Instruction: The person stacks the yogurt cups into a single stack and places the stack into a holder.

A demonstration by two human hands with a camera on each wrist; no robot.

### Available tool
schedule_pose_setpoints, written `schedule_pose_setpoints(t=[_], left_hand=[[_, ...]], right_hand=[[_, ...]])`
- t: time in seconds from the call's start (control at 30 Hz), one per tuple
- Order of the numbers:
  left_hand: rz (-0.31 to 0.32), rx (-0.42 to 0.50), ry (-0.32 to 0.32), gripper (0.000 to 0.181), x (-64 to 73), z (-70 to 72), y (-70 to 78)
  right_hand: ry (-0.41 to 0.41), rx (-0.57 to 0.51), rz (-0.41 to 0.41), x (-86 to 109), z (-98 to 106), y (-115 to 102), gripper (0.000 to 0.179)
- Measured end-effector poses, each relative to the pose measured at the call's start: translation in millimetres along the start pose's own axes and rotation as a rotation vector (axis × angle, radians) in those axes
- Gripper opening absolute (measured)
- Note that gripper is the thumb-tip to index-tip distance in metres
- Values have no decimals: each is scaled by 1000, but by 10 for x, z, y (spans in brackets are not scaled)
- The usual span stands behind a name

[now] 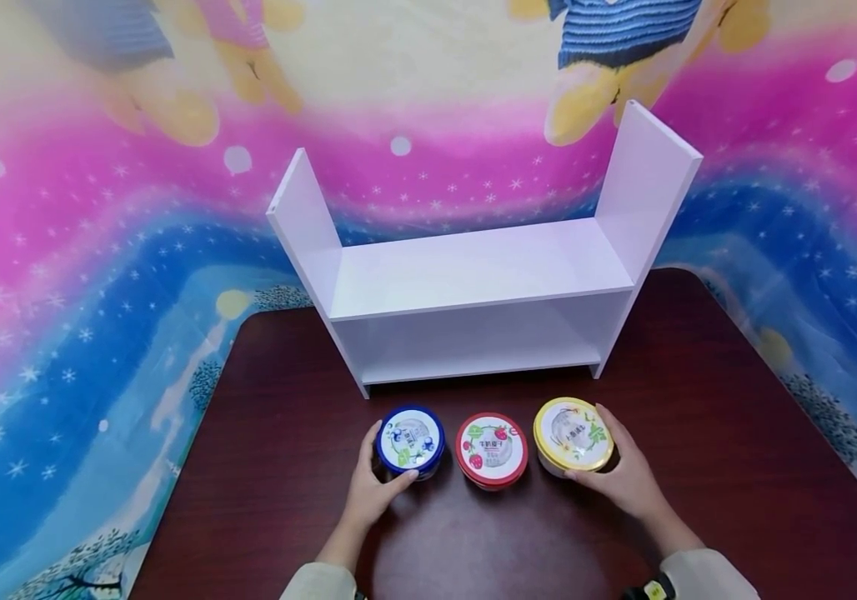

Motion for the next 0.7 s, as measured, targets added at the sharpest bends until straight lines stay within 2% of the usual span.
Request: schedule_pose_setpoints(t=[0.17, 0.3, 0.43, 0.5, 0.6, 0.7], left_hand=[[-36, 30, 23, 90, 74, 118, 385], [-21, 83, 25, 88, 100, 174, 545], [25, 123, 4, 88, 106, 185, 574], [13, 121, 8, 88, 108, 184, 573], [-39, 93, 27, 86, 107, 175, 553], [-53, 61, 35, 87, 96, 161, 511]], right_hand=[[-2, 10, 9, -10, 38, -62, 105], [-5, 7, 15, -22, 67, -108, 105], [1, 6, 29, -24, 95, -157, 105], [1, 0, 38, -23, 104, -192, 104], [4, -4, 55, -17, 127, -254, 103], [13, 3, 77, -11, 164, -319, 102]])
Point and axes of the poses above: each hand's wrist, its own x-axis away from the middle knuckle, its own z-axis out of the back of the hand, y = z × x, the point moved 5 cm from there along -x, towards the middle knuckle, and after that the axes turned 6 degrees about -x, right-handed, at the moved point
